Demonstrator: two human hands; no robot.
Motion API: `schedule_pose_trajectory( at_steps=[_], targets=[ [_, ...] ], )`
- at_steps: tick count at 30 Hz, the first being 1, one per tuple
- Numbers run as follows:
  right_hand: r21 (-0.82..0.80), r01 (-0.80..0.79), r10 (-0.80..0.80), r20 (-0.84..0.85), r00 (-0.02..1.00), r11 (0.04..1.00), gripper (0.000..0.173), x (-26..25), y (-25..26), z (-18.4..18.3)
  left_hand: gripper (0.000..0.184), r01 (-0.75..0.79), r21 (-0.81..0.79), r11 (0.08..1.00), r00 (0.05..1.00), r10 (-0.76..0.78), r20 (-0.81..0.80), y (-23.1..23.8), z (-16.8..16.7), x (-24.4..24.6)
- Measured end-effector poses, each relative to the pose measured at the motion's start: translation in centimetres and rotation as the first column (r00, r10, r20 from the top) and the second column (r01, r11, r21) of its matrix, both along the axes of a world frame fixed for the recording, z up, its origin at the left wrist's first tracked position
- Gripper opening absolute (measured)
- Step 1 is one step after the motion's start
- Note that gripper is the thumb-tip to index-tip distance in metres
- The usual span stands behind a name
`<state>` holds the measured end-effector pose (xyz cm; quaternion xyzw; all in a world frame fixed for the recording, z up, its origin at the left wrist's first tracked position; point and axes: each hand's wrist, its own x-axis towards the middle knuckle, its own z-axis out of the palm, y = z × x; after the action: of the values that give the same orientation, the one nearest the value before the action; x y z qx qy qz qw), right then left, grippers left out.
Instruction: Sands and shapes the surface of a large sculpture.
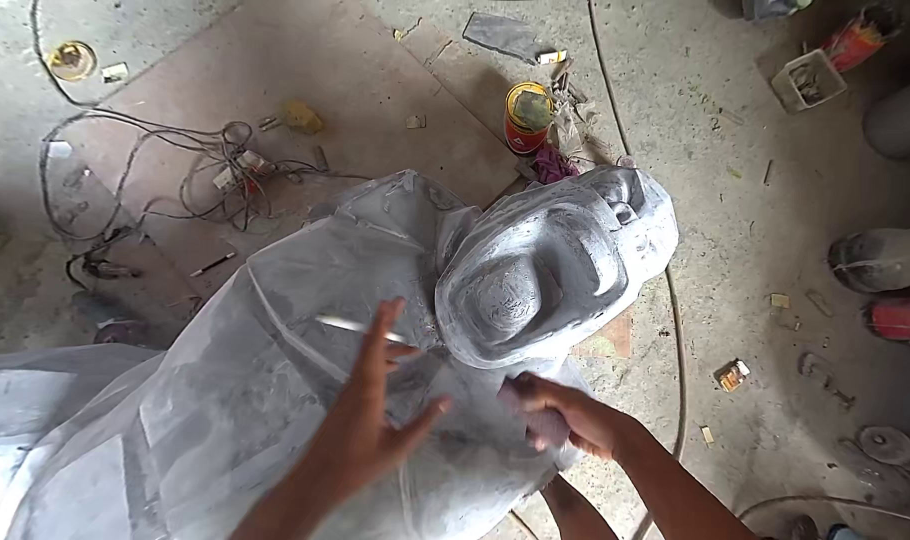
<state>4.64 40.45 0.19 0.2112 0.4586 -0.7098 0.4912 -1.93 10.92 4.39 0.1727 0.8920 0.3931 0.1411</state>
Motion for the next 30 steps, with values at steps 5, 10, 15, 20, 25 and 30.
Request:
schedule_pose_trajectory(
  at_steps=[5, 10, 15, 20, 25, 30],
  targets=[
    [0.572, 0.484, -0.446, -0.218, 0.868, 0.662, 0.04, 0.1, -0.6, -4.9, 0.113, -0.124, -0.252, 0.96, 0.979, 0.077, -0.19, -6.7, -5.4, -4.3],
    [0.66, 0.522, -0.518, -0.227, 0.824, 0.54, 0.041, -0.2, -3.9, -6.6, 0.111, -0.114, -0.307, 0.945, 0.98, 0.056, -0.19, -6.7, -6.1, -4.6],
    [0.722, 0.445, -0.508, -0.151, 0.848, 0.529, 0.052, -1.3, -5.4, -6.5, 0.11, -0.106, -0.366, 0.925, 0.985, 0.046, -0.167, -6.7, -6.0, -4.8],
    [0.782, 0.507, -0.551, -0.258, 0.793, 0.363, 0.033, -1.8, -5.2, -6.0, 0.113, -0.092, -0.384, 0.919, 0.986, 0.03, -0.164, -6.4, -5.8, -4.8],
    [0.87, 0.36, -0.373, -0.227, 0.9, 0.338, 0.027, -2.7, -5.1, -5.9, 0.115, -0.08, -0.407, 0.91, 0.99, 0.025, -0.139, -6.3, -5.6, -5.0],
    [0.949, 0.246, -0.236, -0.197, 0.952, 0.199, 0.028, -3.0, -4.0, -7.1, 0.116, -0.083, -0.419, 0.904, 0.99, 0.026, -0.14, -6.1, -5.4, -5.0]
  ],
)
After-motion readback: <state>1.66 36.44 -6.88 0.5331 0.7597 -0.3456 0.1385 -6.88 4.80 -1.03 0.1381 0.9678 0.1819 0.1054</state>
